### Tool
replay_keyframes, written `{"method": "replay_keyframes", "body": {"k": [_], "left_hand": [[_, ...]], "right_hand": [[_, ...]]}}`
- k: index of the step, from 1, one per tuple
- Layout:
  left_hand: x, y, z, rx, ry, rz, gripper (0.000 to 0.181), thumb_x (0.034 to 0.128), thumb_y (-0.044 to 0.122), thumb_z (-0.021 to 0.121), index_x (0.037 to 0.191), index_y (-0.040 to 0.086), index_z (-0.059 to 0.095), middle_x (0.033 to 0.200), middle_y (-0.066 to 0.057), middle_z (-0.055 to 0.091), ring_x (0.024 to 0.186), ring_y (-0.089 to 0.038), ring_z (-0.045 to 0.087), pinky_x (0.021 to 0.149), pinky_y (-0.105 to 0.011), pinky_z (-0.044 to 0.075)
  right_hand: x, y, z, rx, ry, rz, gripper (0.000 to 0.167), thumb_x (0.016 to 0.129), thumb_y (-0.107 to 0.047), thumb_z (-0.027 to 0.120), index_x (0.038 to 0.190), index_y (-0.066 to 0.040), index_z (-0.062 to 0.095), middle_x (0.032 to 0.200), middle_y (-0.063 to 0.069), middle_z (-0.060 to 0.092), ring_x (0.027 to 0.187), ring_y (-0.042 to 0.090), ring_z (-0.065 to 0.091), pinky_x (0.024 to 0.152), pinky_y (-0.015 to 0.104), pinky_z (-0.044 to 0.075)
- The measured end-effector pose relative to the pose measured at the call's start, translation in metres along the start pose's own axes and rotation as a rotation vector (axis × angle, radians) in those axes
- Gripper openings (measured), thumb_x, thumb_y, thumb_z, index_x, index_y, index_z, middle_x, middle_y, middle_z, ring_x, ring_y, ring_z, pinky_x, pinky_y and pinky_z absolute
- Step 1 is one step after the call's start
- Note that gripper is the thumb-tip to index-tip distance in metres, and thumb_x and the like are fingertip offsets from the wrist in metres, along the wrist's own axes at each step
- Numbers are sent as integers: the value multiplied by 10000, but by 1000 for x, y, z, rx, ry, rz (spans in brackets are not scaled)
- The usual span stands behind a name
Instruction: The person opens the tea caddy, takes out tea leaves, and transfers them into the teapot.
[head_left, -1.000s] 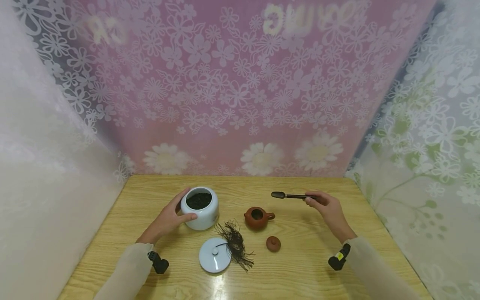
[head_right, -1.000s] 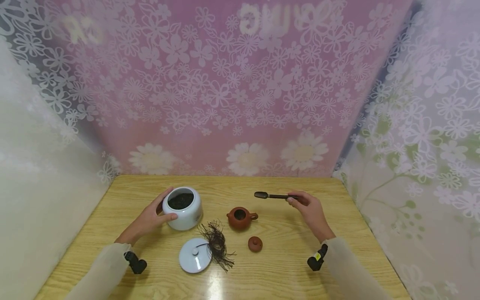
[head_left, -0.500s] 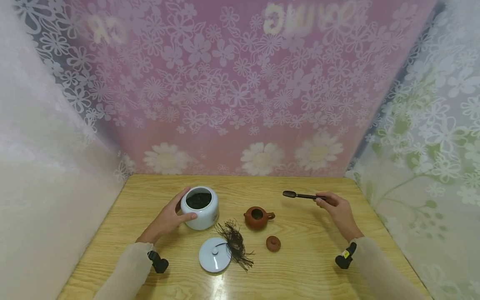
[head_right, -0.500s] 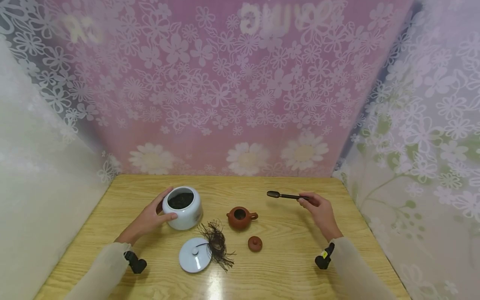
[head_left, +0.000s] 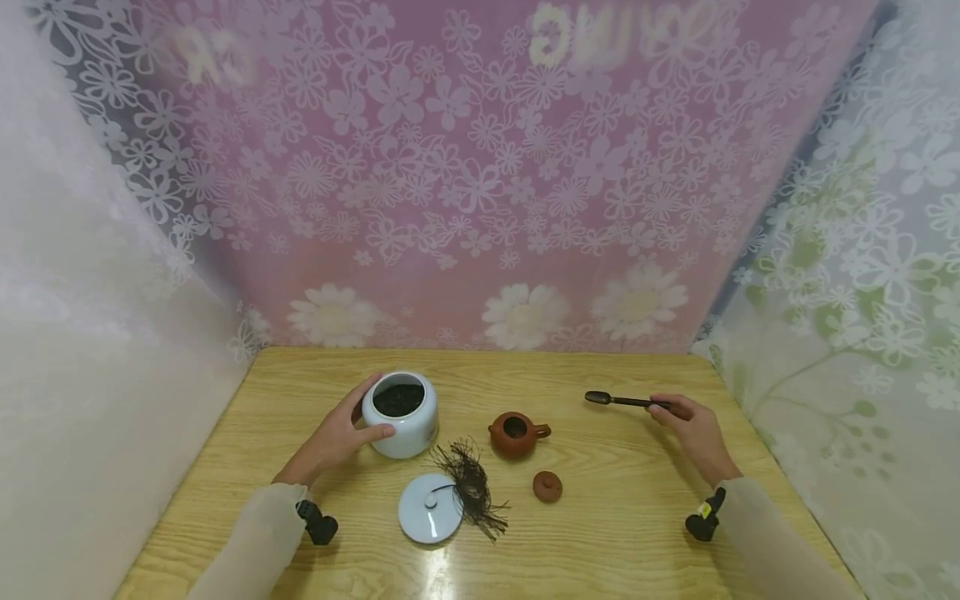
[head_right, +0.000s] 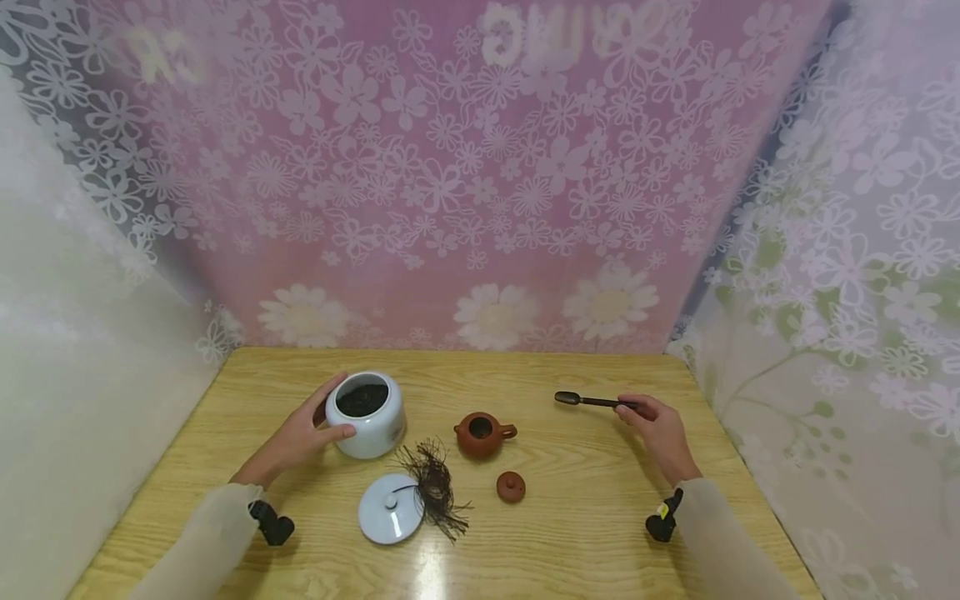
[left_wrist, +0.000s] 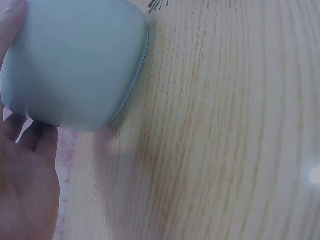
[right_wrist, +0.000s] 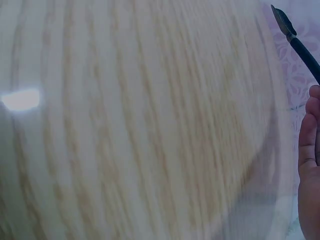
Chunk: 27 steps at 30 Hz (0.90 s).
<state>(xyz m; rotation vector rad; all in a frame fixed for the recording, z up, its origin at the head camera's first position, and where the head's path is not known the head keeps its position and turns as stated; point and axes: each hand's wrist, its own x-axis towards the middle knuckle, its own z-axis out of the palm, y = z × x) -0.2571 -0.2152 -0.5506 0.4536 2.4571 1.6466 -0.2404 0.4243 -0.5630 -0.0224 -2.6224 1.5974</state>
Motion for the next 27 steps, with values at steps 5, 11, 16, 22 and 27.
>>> {"method": "replay_keyframes", "body": {"k": [5, 11, 16, 22, 27], "left_hand": [[0, 1, 0, 6, 1, -1, 1054, 955, 361, 877, 1762, 284, 204, 1832, -84, 191, 1677, -391, 241, 1335, -651, 247], [0, 2, 0, -4, 0, 1, 1061, 949, 347, 884, 1762, 271, 207, 1834, -77, 187, 1680, -381, 236, 1340, -636, 245], [0, 1, 0, -8, 0, 5, 1061, 946, 348, 888, 1761, 272, 214, 1833, -77, 192, 1679, -384, 236, 1340, -637, 243], [1, 0, 0, -3, 3, 7, 1053, 949, 351, 884, 1760, 278, 216, 1830, -83, 198, 1676, -389, 246, 1337, -646, 247], [1, 0, 0, -3, -1, 8, 1057, 950, 351, 883, 1761, 274, 211, 1833, -82, 189, 1679, -388, 234, 1337, -644, 246]], "right_hand": [[1, 5, -3, -2, -6, 20, 636, 1083, -437, 687, 1542, -9, 584, 1225, -162, 741, 1123, 76, 729, 918, 207, 616], [1, 7, 0, -32, 0, 47, 615, 1065, -430, 720, 1521, -30, 619, 1285, -40, 724, 1067, 10, 685, 874, 210, 606], [-1, 9, 5, -103, 18, 64, 559, 1063, -416, 731, 1471, -41, 663, 1326, 133, 729, 1007, -22, 666, 830, 196, 584], [-4, 9, 11, -253, 36, 39, 469, 1071, -422, 721, 1397, -85, 719, 1323, 169, 751, 1034, 16, 690, 903, 307, 627], [-5, 7, 16, -340, 36, -12, 389, 1071, -386, 731, 1322, -88, 753, 1218, 149, 778, 1063, 240, 724, 958, 542, 617]]}}
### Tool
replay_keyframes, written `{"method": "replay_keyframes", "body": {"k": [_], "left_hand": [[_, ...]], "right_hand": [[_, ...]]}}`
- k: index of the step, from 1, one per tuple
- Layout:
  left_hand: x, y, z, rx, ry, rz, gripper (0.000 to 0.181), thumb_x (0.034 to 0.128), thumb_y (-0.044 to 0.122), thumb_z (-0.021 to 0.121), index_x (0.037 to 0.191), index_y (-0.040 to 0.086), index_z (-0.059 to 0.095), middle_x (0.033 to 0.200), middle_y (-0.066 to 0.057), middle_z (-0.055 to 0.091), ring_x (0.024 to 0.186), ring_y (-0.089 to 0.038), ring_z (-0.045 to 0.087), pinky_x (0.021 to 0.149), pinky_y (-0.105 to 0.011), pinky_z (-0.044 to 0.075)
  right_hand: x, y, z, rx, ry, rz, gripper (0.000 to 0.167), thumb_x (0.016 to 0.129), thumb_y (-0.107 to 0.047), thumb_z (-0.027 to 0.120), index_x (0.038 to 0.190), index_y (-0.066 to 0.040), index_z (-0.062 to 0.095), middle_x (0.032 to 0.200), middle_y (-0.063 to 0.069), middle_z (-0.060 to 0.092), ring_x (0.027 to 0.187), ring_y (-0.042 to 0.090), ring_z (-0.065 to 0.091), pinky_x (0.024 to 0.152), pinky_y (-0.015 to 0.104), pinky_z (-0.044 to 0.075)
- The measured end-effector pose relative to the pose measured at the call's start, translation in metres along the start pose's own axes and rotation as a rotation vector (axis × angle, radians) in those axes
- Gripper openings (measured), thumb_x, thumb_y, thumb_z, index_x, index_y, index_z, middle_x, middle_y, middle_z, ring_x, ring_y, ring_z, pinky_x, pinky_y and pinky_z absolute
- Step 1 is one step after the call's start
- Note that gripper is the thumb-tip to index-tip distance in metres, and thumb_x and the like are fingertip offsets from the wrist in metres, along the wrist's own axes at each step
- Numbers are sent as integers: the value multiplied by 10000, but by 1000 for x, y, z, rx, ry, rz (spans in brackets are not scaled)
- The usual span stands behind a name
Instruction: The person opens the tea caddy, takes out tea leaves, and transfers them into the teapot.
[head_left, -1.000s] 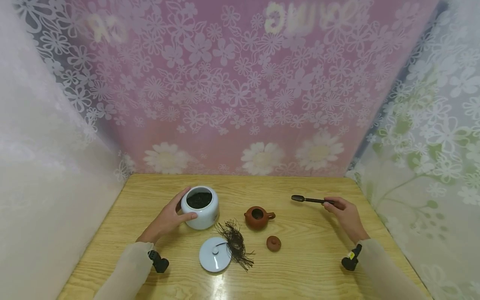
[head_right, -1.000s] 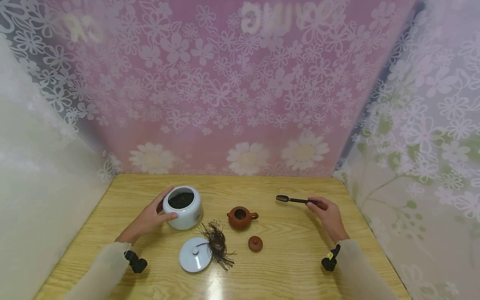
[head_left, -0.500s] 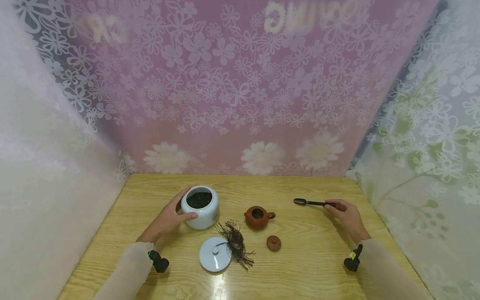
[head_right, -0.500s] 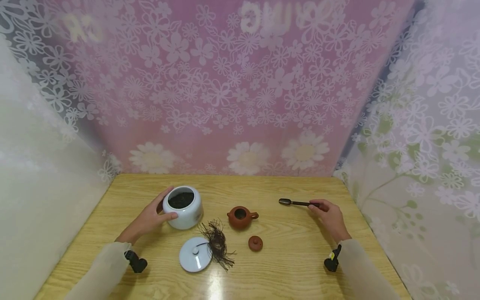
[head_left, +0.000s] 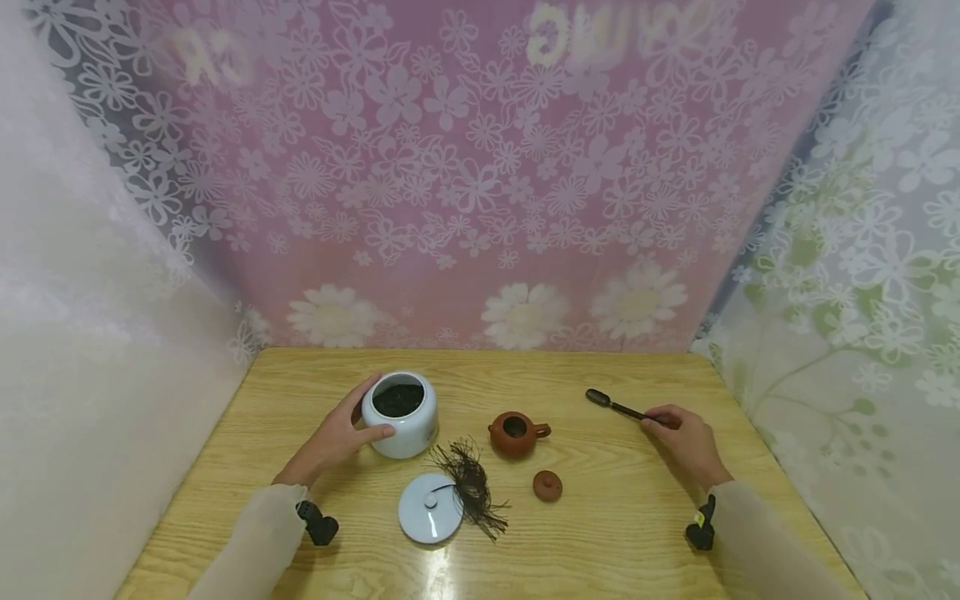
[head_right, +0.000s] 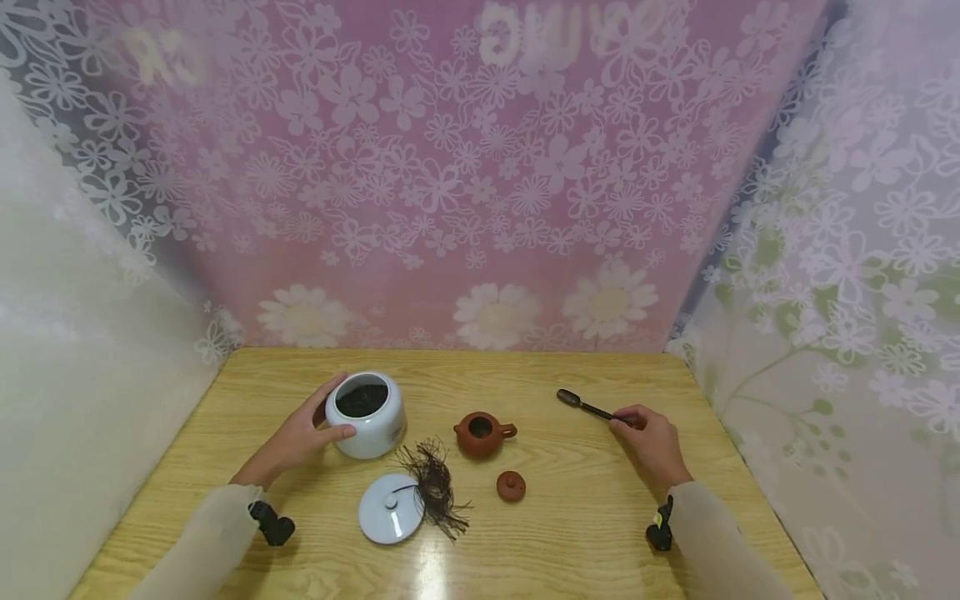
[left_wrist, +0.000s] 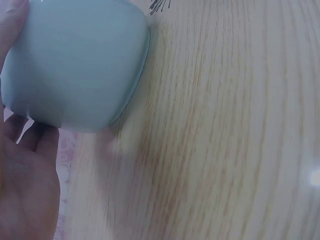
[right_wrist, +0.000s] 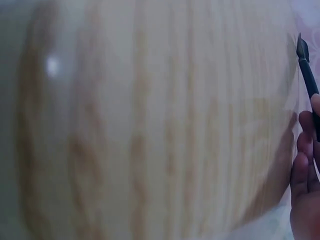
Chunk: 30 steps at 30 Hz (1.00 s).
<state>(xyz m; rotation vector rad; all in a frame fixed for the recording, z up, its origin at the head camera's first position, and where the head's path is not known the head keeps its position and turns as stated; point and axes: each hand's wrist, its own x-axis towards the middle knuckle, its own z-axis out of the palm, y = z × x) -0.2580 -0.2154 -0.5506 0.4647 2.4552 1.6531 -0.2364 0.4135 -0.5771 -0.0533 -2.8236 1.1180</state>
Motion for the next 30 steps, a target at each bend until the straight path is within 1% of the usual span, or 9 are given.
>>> {"method": "replay_keyframes", "body": {"k": [2, 6, 8, 10, 18, 23, 25, 27, 30], "left_hand": [[0, 0, 0, 1, -2, 1, 1060, 950, 353, 883, 1762, 269, 208, 1834, -83, 183, 1680, -388, 230, 1338, -641, 245], [0, 0, 0, 3, 0, -1, 1067, 946, 353, 886, 1763, 258, 206, 1833, -87, 183, 1680, -388, 234, 1338, -638, 248], [0, 0, 0, 6, 0, -1, 1066, 947, 355, 886, 1763, 258, 207, 1833, -89, 185, 1678, -391, 236, 1337, -642, 247], [1, -1, -1, 8, 1, -5, 1064, 948, 362, 884, 1763, 263, 208, 1832, -86, 187, 1678, -392, 239, 1337, -647, 244], [-1, 2, -3, 14, 8, -22, 1087, 946, 364, 886, 1768, 214, 192, 1832, -91, 187, 1675, -399, 241, 1336, -646, 247], [-2, 4, -2, 28, 16, -15, 1068, 956, 379, 873, 1768, 212, 200, 1832, -96, 186, 1674, -410, 238, 1334, -637, 261], [-3, 5, -2, 32, 20, -8, 1045, 967, 383, 861, 1766, 213, 209, 1829, -102, 193, 1670, -418, 244, 1331, -638, 270], [-2, 6, -2, 43, 25, -1, 1018, 981, 384, 846, 1763, 203, 219, 1825, -109, 208, 1666, -427, 251, 1330, -642, 272], [-1, 11, -2, 56, 38, -9, 972, 1003, 370, 823, 1759, 213, 233, 1812, -116, 248, 1662, -442, 252, 1323, -665, 268]], "right_hand": [[0, 0, 1, -18, 1, -5, 369, 1066, -374, 741, 1300, -90, 762, 1171, 129, 781, 1028, 252, 720, 925, 527, 617], [1, -1, 3, -51, -5, -11, 339, 1050, -371, 764, 1252, -99, 780, 1068, 70, 769, 909, 169, 676, 810, 366, 584], [0, -2, 4, -57, -13, -11, 335, 1043, -371, 774, 1231, -93, 784, 1030, 59, 757, 868, 153, 652, 767, 319, 548], [-1, -2, 5, -61, -20, -7, 333, 1039, -372, 780, 1221, -93, 785, 1021, 50, 756, 856, 138, 651, 745, 289, 538], [-2, -6, 6, -57, -47, -7, 337, 1034, -360, 788, 1214, -75, 779, 1028, 61, 747, 858, 159, 631, 713, 289, 525], [-3, -8, 4, -49, -63, 0, 411, 1036, -431, 770, 1246, -77, 763, 1058, 68, 734, 883, 177, 620, 721, 298, 527], [-2, -8, 2, -51, -44, -10, 439, 1052, -456, 741, 1275, -78, 753, 1079, 78, 737, 906, 179, 633, 744, 301, 541], [-1, -10, 0, -54, -6, -33, 461, 1074, -465, 703, 1311, -71, 739, 1111, 91, 739, 943, 180, 645, 779, 292, 553], [-1, -13, -4, -58, 56, -84, 477, 1102, -440, 664, 1364, -44, 709, 1166, 117, 735, 993, 186, 653, 816, 232, 549]]}}
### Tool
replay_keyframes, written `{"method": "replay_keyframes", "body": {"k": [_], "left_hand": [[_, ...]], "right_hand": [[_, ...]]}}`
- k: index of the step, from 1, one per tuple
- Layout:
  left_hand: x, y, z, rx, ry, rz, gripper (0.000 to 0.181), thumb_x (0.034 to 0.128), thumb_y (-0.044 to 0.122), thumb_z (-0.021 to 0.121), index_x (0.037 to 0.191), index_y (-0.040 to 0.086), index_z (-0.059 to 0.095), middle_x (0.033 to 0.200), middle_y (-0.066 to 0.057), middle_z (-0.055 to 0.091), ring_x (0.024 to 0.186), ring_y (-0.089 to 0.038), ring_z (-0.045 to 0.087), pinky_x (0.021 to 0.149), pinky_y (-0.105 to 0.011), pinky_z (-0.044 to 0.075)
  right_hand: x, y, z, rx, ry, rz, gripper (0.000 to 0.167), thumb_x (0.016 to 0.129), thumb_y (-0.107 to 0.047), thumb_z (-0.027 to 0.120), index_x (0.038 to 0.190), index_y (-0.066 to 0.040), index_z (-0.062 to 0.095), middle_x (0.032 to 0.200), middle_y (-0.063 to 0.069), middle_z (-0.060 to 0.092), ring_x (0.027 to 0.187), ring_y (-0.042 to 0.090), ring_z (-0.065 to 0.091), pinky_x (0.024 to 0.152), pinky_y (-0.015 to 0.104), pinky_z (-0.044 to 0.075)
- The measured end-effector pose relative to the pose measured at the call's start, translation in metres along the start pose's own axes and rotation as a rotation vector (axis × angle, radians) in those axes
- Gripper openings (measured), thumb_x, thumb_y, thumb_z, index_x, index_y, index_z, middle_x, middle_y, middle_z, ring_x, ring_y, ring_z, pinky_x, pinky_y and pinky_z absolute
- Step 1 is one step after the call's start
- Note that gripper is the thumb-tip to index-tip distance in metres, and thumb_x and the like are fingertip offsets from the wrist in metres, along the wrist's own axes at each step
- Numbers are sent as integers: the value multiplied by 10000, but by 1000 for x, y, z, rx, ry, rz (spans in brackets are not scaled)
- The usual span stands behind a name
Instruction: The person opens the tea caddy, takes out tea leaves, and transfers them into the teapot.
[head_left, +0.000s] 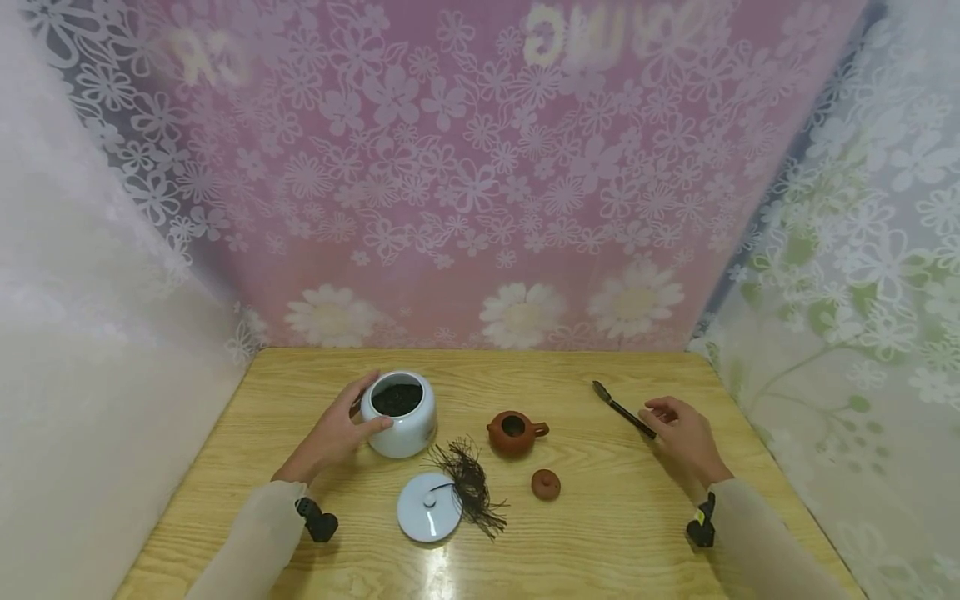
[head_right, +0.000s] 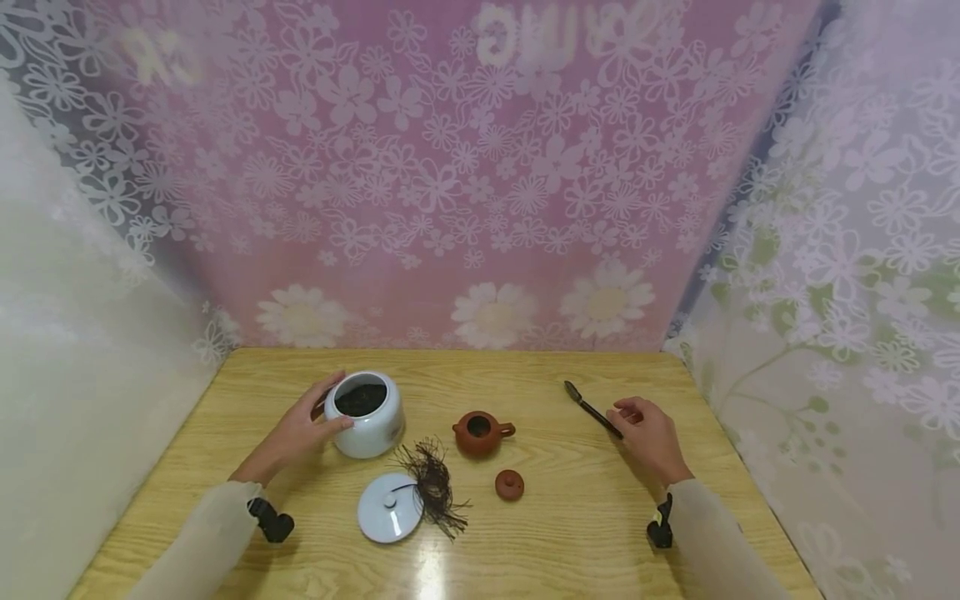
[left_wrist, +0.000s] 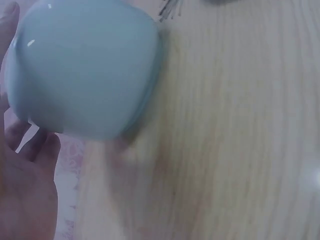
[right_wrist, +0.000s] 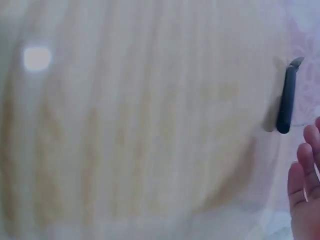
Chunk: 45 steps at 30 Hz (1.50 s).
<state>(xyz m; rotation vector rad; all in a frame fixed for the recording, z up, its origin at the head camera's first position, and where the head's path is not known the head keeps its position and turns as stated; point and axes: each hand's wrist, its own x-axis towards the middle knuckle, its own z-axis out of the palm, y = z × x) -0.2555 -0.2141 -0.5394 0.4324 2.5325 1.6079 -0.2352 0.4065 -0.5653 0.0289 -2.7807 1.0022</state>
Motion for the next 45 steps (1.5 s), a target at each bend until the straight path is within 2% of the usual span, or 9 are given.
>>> {"method": "replay_keyframes", "body": {"k": [4, 8, 13, 17, 20, 25, 27, 35, 45], "left_hand": [[3, 10, -3, 23, 5, -26, 926, 1019, 403, 798, 1753, 298, 244, 1806, -113, 262, 1667, -448, 236, 1315, -690, 262], [10, 23, -6, 50, -3, -12, 920, 1003, 500, 789, 1742, 341, 265, 1810, -119, 246, 1667, -451, 235, 1317, -673, 275], [20, 38, -5, 75, -9, 28, 933, 973, 570, 793, 1730, 340, 299, 1811, -58, 270, 1675, -415, 240, 1327, -645, 280], [26, 52, 0, 111, 0, 44, 914, 945, 624, 794, 1705, 384, 346, 1791, -22, 323, 1657, -430, 280, 1292, -696, 316], [31, 61, 7, 143, 19, 66, 875, 946, 621, 798, 1686, 401, 384, 1761, -10, 385, 1637, -417, 334, 1269, -709, 347], [39, 75, 22, 195, 39, 113, 808, 980, 537, 803, 1674, 356, 430, 1720, -5, 455, 1614, -344, 397, 1253, -685, 389], [42, 82, 28, 208, 38, 125, 793, 988, 502, 808, 1671, 337, 441, 1715, -10, 462, 1613, -332, 401, 1248, -683, 397], [55, 109, 52, 194, -32, 139, 746, 1017, 420, 796, 1671, 291, 460, 1724, -43, 452, 1576, -385, 451, 1237, -646, 433], [66, 120, 82, 132, -69, 118, 710, 1005, 427, 805, 1640, 325, 504, 1679, -20, 508, 1554, -317, 496, 1262, -526, 451]], "right_hand": [[1, -10, -3, 19, 57, -64, 470, 1110, -395, 662, 1420, -43, 677, 1247, 140, 723, 1075, 209, 643, 847, 128, 503], [4, -26, -3, 48, 68, -104, 450, 1103, -386, 676, 1434, -80, 679, 1291, 144, 727, 1122, 256, 662, 874, 90, 484], [6, -46, 1, 76, 37, -132, 418, 1097, -336, 698, 1431, -86, 688, 1318, 149, 728, 1146, 317, 692, 902, 129, 532], [7, -58, 7, 76, 17, -144, 416, 1090, -332, 710, 1431, -95, 697, 1333, 138, 729, 1164, 338, 703, 917, 149, 554], [6, -67, 11, 87, -3, -147, 436, 1087, -358, 712, 1430, -90, 698, 1337, 136, 726, 1176, 343, 701, 947, 210, 578], [2, -79, 19, 111, -57, -151, 467, 1082, -393, 712, 1444, -100, 683, 1378, 155, 714, 1197, 366, 709, 986, 499, 629], [0, -83, 23, 127, -80, -154, 474, 1080, -393, 714, 1456, -106, 676, 1398, 156, 707, 1202, 380, 709, 977, 546, 626], [-8, -96, 36, 192, -129, -167, 417, 1060, -377, 747, 1417, -166, 706, 1375, 92, 723, 1190, 348, 711, 935, 335, 631], [-20, -100, 54, 259, -200, -223, 421, 1046, -305, 771, 1393, -74, 719, 1343, 96, 736, 1200, 322, 707, 976, 308, 627]]}}
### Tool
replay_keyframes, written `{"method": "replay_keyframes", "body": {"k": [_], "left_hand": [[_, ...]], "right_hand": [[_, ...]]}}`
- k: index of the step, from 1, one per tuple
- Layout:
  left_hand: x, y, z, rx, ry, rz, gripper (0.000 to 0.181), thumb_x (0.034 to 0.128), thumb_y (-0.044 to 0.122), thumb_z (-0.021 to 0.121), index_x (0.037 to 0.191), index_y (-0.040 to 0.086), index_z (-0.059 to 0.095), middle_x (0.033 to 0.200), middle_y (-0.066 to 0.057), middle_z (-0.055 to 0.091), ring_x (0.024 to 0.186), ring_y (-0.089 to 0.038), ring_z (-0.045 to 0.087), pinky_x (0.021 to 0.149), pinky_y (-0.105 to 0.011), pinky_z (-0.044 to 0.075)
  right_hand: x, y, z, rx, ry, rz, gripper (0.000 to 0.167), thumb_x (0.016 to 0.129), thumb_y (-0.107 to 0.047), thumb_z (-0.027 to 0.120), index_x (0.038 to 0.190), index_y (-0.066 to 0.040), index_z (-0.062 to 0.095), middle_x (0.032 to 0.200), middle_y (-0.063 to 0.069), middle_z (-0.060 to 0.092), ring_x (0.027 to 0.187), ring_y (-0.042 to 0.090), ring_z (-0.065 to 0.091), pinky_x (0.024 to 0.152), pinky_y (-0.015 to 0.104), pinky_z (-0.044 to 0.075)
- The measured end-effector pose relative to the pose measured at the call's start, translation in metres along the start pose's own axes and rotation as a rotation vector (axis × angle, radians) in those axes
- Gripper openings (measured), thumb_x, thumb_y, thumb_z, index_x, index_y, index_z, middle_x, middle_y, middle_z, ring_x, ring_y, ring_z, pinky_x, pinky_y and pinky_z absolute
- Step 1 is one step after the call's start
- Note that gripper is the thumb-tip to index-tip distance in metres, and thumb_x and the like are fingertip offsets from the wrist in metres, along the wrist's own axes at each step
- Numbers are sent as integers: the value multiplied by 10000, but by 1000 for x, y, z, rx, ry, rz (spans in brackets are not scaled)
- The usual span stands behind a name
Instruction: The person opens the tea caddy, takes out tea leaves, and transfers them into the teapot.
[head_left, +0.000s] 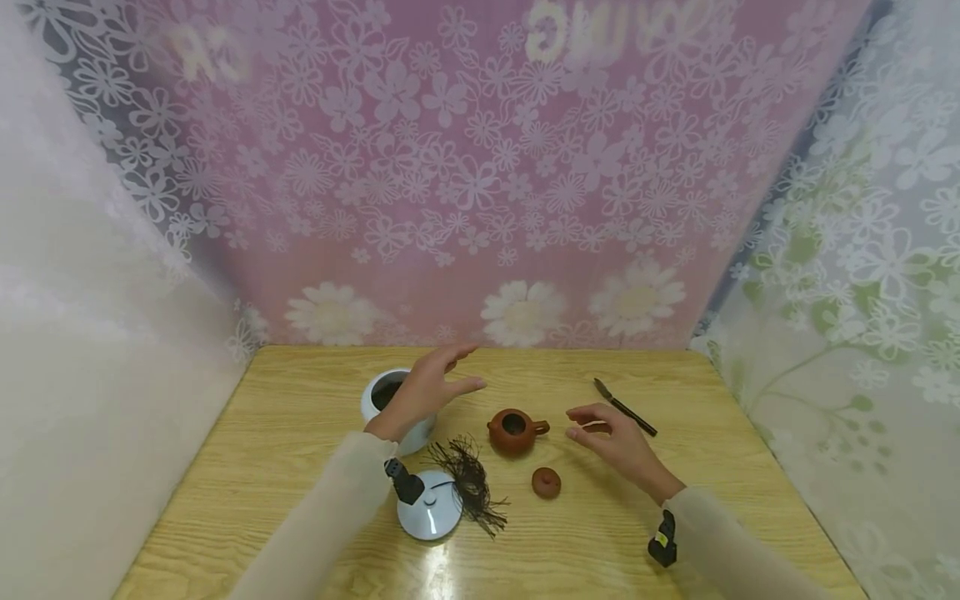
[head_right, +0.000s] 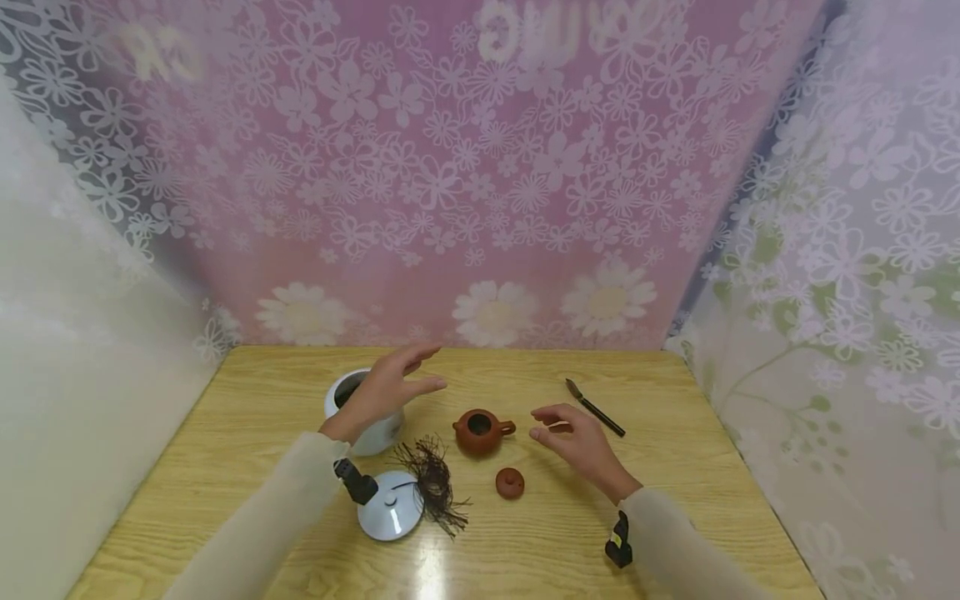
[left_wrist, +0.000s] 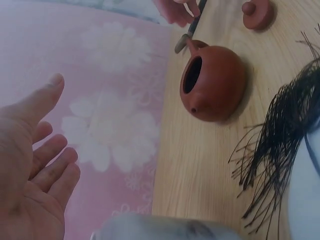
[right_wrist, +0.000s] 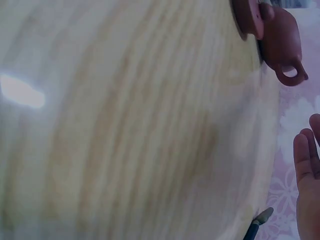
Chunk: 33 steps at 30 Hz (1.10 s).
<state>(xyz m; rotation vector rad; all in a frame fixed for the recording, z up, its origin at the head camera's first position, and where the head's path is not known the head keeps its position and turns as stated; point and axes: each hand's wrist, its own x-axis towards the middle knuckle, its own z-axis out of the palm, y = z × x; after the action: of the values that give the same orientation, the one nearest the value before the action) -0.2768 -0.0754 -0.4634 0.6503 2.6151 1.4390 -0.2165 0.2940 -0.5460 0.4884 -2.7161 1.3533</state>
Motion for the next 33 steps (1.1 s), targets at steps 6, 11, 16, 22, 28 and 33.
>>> {"method": "replay_keyframes", "body": {"k": [6, 11, 16, 22, 28, 33], "left_hand": [[3, 3, 18, -11, -13, 8, 699, 1017, 390, 799, 1644, 289, 507, 1676, -19, 520, 1545, -323, 510, 1249, -532, 463], [4, 0, 35, -16, -45, 6, 703, 1027, 431, 775, 1654, 280, 495, 1690, -12, 503, 1551, -330, 503, 1238, -536, 474], [5, -6, 50, 21, -74, 0, 687, 1041, 396, 769, 1654, 245, 498, 1684, -24, 512, 1542, -336, 512, 1224, -530, 490], [0, -14, 61, 26, -126, -62, 688, 1032, 418, 778, 1642, 240, 516, 1688, -35, 506, 1541, -371, 499, 1206, -575, 488], [-5, -24, 72, 85, -156, -58, 740, 1007, 437, 802, 1647, 206, 509, 1696, -56, 494, 1579, -347, 453, 1243, -571, 451], [-7, -32, 79, 92, -165, -49, 769, 989, 397, 830, 1644, 155, 510, 1683, -82, 509, 1578, -364, 450, 1249, -589, 437]], "right_hand": [[-5, -1, 11, 24, -45, -37, 389, 1036, -259, 783, 1355, -39, 741, 1294, 149, 738, 1176, 320, 717, 1006, 368, 632], [-10, 0, 17, 48, -95, -14, 360, 1021, -255, 801, 1328, -71, 759, 1282, 102, 738, 1170, 323, 729, 1005, 337, 629], [-16, 3, 23, 87, -165, -18, 360, 1002, -276, 820, 1319, -116, 767, 1320, 67, 733, 1194, 287, 725, 1016, 340, 623], [-20, 6, 29, 63, -211, -56, 349, 991, -317, 831, 1304, -173, 778, 1313, -2, 747, 1227, 231, 705, 1049, 368, 602], [-23, 7, 31, 66, -232, -87, 327, 996, -289, 828, 1297, -170, 780, 1322, 20, 745, 1223, 219, 701, 1061, 384, 592], [-26, 6, 34, 50, -245, -100, 335, 989, -326, 835, 1296, -199, 788, 1334, 8, 743, 1220, 136, 691, 1060, 335, 582]]}}
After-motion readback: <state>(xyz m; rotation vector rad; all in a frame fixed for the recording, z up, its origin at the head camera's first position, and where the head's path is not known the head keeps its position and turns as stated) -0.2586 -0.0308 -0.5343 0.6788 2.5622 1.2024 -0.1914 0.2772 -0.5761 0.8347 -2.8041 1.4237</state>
